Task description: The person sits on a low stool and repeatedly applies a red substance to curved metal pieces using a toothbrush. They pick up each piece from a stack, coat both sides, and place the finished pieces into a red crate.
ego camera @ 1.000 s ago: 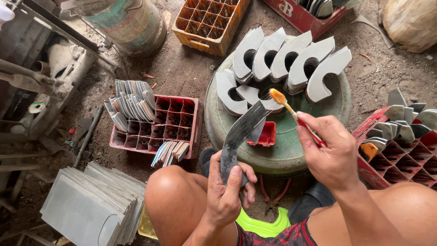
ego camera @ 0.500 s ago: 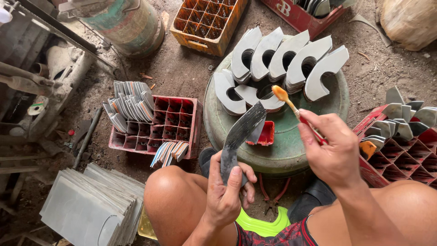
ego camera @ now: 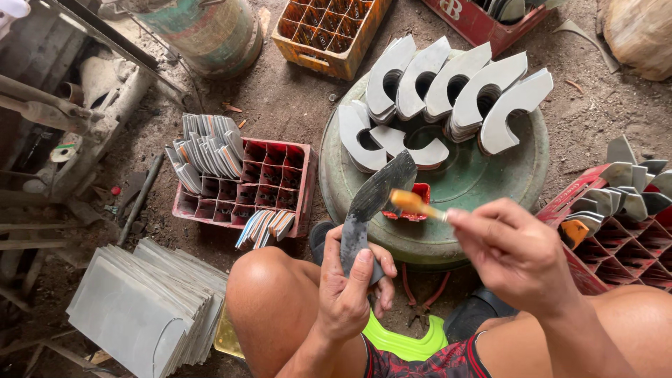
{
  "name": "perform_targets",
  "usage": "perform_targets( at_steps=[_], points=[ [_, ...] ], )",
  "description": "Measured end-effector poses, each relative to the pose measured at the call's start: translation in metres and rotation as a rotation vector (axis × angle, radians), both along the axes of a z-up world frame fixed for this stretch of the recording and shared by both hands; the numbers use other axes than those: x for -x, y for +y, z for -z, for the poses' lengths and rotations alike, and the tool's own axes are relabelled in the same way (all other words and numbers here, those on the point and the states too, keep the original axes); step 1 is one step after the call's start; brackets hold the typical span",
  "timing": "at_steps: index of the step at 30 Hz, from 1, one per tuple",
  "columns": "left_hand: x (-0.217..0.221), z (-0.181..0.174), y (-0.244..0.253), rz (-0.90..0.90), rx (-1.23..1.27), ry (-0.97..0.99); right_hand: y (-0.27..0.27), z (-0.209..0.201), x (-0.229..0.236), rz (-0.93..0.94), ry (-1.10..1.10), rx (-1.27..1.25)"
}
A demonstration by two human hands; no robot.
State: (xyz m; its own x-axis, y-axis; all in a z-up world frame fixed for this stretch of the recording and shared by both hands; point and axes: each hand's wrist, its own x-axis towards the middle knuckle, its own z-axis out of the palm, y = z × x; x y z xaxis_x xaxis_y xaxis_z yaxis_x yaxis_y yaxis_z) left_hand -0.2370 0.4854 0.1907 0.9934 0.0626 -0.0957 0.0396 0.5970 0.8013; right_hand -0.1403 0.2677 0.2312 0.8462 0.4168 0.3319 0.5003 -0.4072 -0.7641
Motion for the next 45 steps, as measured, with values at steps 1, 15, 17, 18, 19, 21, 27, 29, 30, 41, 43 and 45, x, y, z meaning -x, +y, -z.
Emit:
perform_targets(
  at_steps=[1, 15, 17, 18, 19, 21, 27, 29, 30, 41, 43, 45],
  points=[
    [0.0, 0.0, -0.001, 0.002, -0.003, -0.005, 0.003, 0.002, 0.001, 0.099, 0.035, 0.025],
    [-0.002, 0.011, -0.005, 0.039, -0.029, -0.106, 0.021, 0.004, 0.006, 0.104, 0.085, 0.005],
    [-0.002, 0.011, -0.005, 0.048, -0.028, -0.126, 0.024, 0.006, 0.009, 0.049, 0.18, 0.035],
    [-0.003, 0.012, -0.004, 0.04, -0.04, -0.106, 0.025, 0.006, 0.01, -0.036, 0.178, 0.019],
    [-0.002, 0.011, -0.004, 0.032, -0.051, -0.085, 0.024, 0.007, 0.01, -0.122, 0.177, 0.004],
    [-0.001, 0.011, -0.002, 0.023, -0.083, -0.035, 0.022, 0.008, 0.01, -0.248, 0.211, -0.008],
    [-0.001, 0.014, -0.001, 0.012, -0.085, 0.007, 0.016, 0.005, 0.003, -0.087, 0.236, 0.068],
    [-0.002, 0.014, -0.001, 0.002, -0.088, 0.018, 0.017, 0.004, 0.005, 0.058, 0.255, 0.116],
    [-0.002, 0.014, -0.001, -0.008, -0.091, 0.022, 0.017, 0.004, 0.006, -0.001, 0.215, 0.077],
    [-0.003, 0.02, 0.001, -0.104, -0.086, 0.052, 0.015, 0.001, 0.006, 0.081, 0.162, 0.121],
    [-0.004, 0.019, 0.0, -0.107, -0.076, 0.053, 0.017, 0.001, 0.009, -0.125, 0.174, 0.024],
    [-0.003, 0.019, 0.0, -0.109, -0.085, 0.04, 0.02, 0.002, 0.01, -0.219, 0.177, -0.003]
  ],
)
